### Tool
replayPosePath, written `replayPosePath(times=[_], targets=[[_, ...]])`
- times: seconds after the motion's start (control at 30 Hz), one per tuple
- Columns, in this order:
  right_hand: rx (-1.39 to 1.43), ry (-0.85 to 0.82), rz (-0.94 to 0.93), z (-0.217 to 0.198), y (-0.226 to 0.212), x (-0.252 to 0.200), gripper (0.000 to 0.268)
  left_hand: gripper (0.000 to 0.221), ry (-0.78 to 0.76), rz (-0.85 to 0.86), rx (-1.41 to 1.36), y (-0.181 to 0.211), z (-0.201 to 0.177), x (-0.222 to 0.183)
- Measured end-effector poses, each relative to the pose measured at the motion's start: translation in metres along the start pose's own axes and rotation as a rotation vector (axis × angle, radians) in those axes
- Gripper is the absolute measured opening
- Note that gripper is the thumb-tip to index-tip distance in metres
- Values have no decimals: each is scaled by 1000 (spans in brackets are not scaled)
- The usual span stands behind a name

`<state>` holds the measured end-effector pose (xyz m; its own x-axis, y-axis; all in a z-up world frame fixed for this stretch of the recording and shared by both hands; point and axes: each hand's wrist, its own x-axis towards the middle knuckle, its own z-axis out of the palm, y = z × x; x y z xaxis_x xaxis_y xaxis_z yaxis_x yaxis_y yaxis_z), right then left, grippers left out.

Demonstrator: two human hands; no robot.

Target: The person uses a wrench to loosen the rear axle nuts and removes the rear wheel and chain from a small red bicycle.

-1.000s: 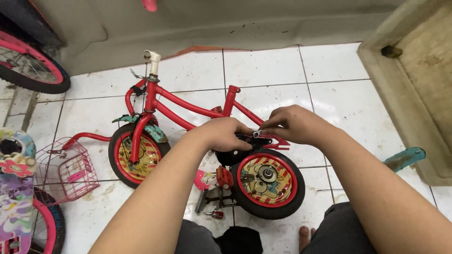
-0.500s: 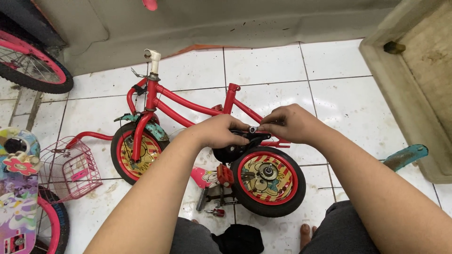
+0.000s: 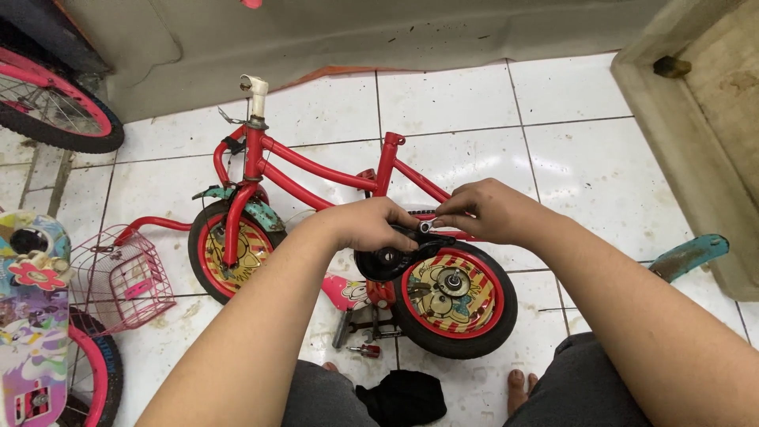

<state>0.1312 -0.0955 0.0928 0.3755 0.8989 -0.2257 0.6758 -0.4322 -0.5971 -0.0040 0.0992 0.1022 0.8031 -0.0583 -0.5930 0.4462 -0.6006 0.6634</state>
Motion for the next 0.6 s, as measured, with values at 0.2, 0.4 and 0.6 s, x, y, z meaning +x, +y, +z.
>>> replayPosePath(times=[0.2,0.4,0.6], targets=[[-102,14,-105,-5,-2,0,22,47,-24,3,11,-2,-4,0],[-228,-51,-163,3,7,5,21,47,-51,-27,71,3,-1,-5],[-491,-185,-302,18,-7,7,19,40,-142,-40,276,-9,23,12]])
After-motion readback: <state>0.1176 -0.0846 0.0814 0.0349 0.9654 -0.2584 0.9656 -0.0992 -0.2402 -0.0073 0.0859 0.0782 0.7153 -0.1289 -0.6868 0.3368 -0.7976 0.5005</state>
